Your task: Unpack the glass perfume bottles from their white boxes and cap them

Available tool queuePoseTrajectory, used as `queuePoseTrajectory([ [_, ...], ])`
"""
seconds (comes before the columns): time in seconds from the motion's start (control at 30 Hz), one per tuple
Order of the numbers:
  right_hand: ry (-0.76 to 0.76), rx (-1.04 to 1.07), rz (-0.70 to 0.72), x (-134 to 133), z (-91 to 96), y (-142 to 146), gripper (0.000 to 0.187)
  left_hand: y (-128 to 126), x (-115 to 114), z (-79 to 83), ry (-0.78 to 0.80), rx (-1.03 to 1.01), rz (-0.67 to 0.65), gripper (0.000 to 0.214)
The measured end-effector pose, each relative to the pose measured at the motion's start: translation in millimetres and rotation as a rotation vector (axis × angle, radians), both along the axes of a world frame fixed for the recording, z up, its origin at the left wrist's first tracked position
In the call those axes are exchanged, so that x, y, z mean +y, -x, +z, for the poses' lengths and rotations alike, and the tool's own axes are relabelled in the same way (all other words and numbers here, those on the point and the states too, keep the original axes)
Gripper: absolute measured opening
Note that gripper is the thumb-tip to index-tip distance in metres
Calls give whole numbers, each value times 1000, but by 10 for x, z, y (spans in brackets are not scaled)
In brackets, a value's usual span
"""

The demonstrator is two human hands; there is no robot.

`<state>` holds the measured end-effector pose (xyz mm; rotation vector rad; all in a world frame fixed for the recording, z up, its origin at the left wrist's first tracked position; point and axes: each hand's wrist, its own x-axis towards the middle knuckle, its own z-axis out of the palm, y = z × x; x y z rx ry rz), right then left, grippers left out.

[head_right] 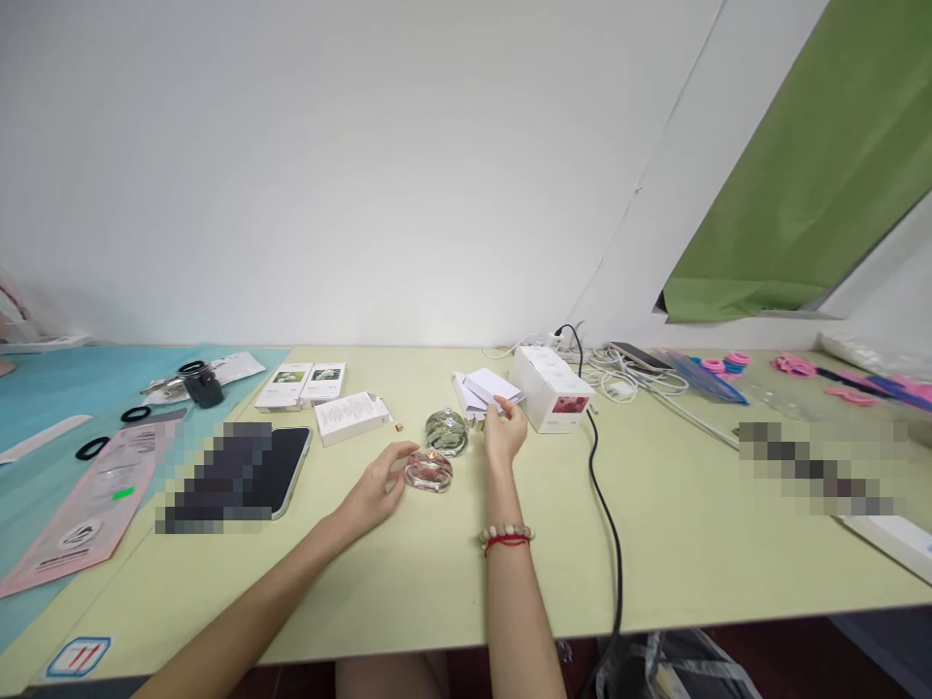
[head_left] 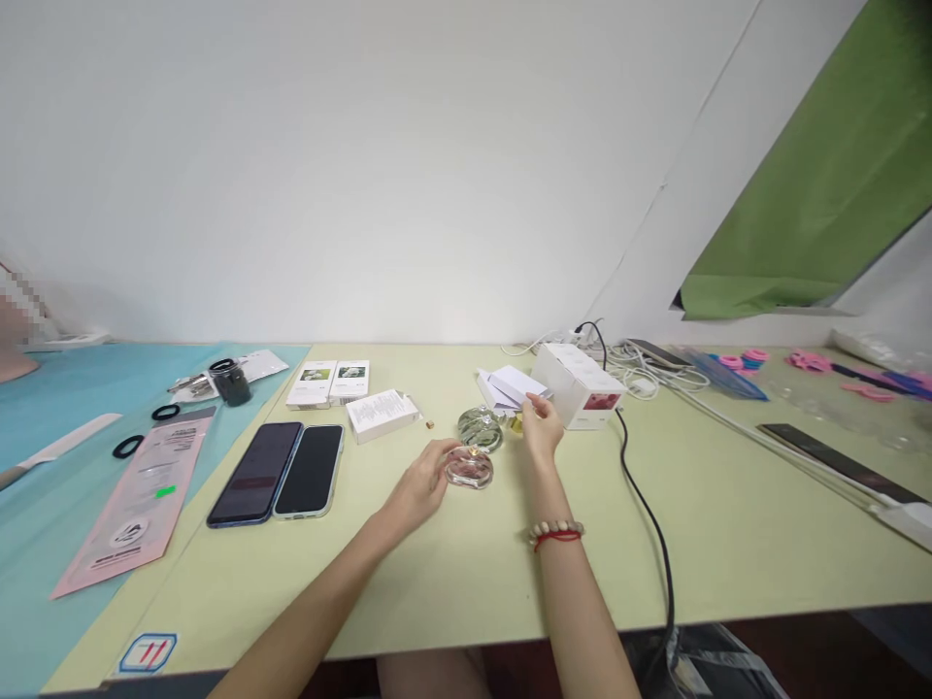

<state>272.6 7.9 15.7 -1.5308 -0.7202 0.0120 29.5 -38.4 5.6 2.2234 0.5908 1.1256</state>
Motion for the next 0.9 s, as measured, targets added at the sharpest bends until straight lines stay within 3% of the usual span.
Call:
queuePoseTrajectory([
  [0.13, -65, 69, 13, 36, -16, 4, 38, -21, -75, 11, -84, 188, 24, 22],
  [0.23, -103, 110, 12, 65, -11, 13, 37, -29, -135, 38, -180, 303, 44, 20],
  [0.53, -188, 161, 17, 88, 32, 30, 35, -136, -243, 52, -480, 276, 10, 33],
  [0.63, -198, 162, 24, 81, 37, 31, 34, -163, -238, 24, -453, 304, 22, 37],
  [0.9, -207, 159, 38, 74, 50, 56, 33, -177, -210, -22, -162, 269, -5, 45],
])
